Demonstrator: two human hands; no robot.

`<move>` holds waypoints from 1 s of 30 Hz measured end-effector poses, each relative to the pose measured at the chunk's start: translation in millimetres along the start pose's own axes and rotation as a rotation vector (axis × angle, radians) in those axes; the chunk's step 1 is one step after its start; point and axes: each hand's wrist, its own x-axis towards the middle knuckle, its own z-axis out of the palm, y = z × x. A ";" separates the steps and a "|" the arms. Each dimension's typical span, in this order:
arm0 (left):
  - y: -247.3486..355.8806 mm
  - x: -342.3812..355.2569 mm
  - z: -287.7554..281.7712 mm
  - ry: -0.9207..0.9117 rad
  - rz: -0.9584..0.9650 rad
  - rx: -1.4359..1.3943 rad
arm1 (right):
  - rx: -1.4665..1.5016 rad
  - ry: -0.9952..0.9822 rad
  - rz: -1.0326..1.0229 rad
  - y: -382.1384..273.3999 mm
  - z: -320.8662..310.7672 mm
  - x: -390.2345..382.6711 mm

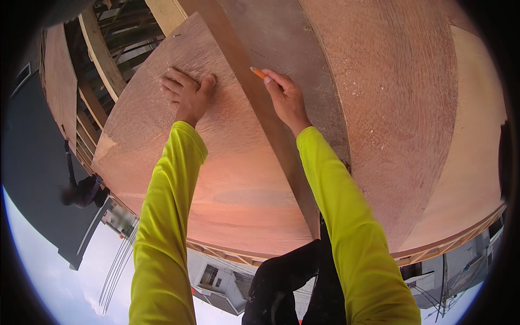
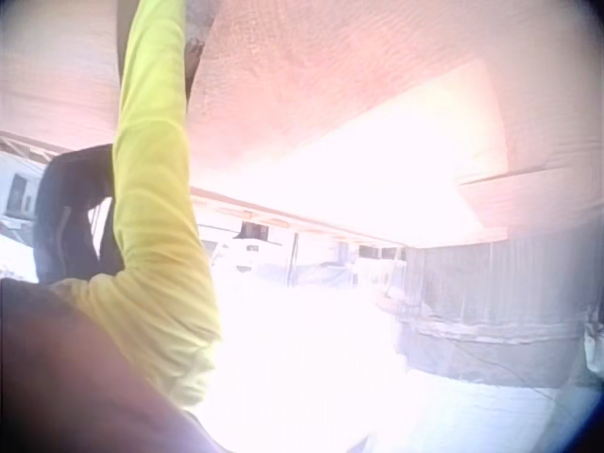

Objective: The person installs plywood sheets onto a roof frame, using a hammer to drive nails and a pencil to mark cut lines. They position and secure multiple sheets, occasionally moving around the roof and using a hand saw to trim pieces.

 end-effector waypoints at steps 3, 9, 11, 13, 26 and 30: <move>-6.8 -0.4 -6.6 -0.027 -0.006 0.034 | 0.075 0.007 -0.036 -12.1 34.5 44.7; -18.2 -2.9 -13.1 -0.061 0.022 0.036 | 0.165 -0.102 -0.027 -31.1 73.1 102.3; -17.2 -1.8 -12.6 -0.072 0.051 0.022 | 0.182 -0.088 -0.104 -22.6 83.8 116.3; -13.5 -2.3 -15.9 -0.105 0.037 0.033 | 0.189 -0.091 -0.175 -23.5 91.2 131.1; -22.9 0.1 -19.3 -0.105 0.118 0.114 | 0.147 -0.126 -0.470 0.2 81.5 138.5; -15.9 5.7 -13.6 -0.096 0.186 0.130 | 0.149 -0.105 -0.503 2.9 84.3 128.2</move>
